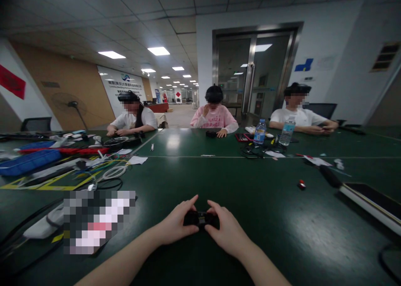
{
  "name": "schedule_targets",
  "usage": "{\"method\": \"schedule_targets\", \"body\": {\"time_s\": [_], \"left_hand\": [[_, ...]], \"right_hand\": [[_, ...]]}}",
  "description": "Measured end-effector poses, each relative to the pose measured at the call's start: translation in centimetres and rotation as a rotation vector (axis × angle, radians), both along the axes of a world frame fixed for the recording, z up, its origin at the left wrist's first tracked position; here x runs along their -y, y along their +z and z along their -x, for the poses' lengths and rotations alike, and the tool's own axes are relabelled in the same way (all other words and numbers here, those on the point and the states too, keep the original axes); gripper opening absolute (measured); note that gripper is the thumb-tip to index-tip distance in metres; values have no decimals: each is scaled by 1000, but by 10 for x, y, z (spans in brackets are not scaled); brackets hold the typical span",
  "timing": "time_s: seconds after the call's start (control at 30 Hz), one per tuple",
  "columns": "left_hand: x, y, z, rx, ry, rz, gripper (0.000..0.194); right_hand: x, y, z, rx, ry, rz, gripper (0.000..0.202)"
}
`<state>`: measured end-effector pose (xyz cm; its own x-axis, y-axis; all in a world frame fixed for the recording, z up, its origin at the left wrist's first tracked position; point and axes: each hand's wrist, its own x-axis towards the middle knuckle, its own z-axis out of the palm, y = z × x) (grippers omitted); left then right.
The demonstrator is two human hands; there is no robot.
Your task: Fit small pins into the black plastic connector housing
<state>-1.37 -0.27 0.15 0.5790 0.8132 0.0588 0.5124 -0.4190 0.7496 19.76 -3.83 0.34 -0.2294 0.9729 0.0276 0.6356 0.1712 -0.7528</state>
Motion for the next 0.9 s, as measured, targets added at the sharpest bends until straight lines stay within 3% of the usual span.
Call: {"method": "schedule_targets", "body": {"time_s": [0.17,0.37,0.5,0.73,0.9], "left_hand": [[2,4,1,1,4,17,86],[4,10,0,-7,7,62,85],[3,9,1,-7,20,67,86],[2,7,1,-5,19,81,85],[1,6,-1,-25,6,49,84]], "right_hand": [[0,-1,1,-9,-5,23,66],[4,15,11,-31,-142,113,102],[5,24,13,4,-202,152,114],[0,24,2,246,-363,191,120],[-2,27,2,454,-384,214,115]]}}
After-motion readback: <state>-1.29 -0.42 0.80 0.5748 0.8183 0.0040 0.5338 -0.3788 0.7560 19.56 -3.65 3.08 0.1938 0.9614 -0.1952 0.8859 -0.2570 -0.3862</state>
